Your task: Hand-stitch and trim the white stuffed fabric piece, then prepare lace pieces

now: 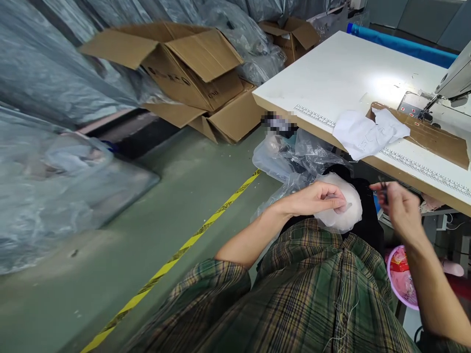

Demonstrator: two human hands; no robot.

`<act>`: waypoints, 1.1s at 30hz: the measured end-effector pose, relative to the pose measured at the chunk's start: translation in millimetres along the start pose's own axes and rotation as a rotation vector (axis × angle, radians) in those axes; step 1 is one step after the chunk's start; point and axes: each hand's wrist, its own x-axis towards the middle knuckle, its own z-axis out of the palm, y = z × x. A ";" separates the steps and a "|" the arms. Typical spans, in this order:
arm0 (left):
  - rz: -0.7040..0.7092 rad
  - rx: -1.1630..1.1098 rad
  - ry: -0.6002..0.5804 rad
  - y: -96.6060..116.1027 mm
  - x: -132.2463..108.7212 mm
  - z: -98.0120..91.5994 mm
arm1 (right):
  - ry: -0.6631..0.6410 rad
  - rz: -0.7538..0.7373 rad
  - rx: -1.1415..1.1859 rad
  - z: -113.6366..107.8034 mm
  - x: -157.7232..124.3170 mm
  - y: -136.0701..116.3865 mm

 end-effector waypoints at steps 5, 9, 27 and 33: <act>0.000 0.017 -0.040 3.7 2.6 1.7 | -0.182 0.043 0.191 45.9 -15.2 13.4; -0.017 0.073 0.016 -3.3 2.4 3.6 | -0.091 -0.119 0.058 53.0 -17.9 10.1; -0.288 0.109 -0.082 -32.4 -20.8 28.7 | -0.277 -0.242 -0.072 11.9 -21.0 23.1; -0.183 0.444 -0.282 -39.6 -14.8 31.6 | -0.812 0.451 0.373 50.8 -56.7 54.4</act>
